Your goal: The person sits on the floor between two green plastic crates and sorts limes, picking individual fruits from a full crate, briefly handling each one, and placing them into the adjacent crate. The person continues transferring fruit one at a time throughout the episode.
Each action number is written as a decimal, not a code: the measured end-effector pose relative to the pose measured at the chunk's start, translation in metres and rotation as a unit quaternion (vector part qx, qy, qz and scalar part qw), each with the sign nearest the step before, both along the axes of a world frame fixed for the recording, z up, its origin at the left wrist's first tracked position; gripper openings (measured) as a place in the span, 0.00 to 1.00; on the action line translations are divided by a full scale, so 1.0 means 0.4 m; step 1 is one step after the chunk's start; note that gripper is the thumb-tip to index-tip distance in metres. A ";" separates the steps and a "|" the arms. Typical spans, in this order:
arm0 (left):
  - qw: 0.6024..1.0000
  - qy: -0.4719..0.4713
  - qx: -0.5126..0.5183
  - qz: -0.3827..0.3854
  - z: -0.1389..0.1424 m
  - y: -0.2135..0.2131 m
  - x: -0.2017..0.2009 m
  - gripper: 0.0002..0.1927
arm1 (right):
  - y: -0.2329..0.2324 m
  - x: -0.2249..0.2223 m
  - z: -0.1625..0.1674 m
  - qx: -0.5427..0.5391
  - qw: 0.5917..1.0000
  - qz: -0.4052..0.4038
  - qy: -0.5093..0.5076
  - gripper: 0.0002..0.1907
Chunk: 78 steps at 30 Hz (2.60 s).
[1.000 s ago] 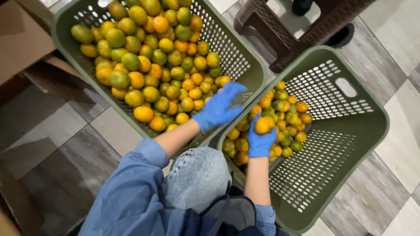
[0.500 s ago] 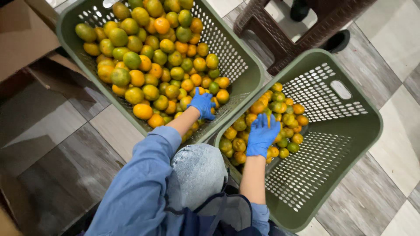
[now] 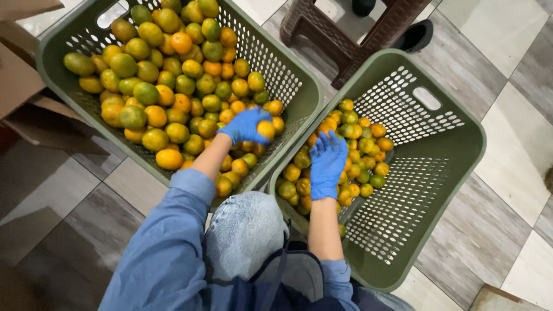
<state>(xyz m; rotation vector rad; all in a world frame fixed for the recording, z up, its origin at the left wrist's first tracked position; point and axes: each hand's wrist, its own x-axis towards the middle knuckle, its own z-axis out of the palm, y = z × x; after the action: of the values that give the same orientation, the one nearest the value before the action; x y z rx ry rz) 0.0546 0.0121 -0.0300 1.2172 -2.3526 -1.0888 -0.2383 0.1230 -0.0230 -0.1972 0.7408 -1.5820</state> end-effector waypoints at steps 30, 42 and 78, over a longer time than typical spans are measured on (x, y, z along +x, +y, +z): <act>0.935 0.231 -0.221 0.151 0.153 0.121 -0.219 0.24 | 0.010 -0.050 -0.054 0.045 0.981 -0.134 -0.136 0.30; 0.977 -0.103 -0.011 0.185 -0.045 -0.018 -0.172 0.54 | 0.017 -0.037 0.033 0.127 0.977 -0.172 0.028 0.33; 0.860 0.371 0.348 -0.045 0.333 0.224 -0.236 0.27 | 0.036 0.132 0.183 -0.098 0.989 -0.026 0.109 0.39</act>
<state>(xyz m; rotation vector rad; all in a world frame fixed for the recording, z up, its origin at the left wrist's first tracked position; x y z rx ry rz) -0.0397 0.1015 0.1033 0.6347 -1.4529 -2.0864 -0.1857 0.1372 0.0502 -0.5052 0.7619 -1.7011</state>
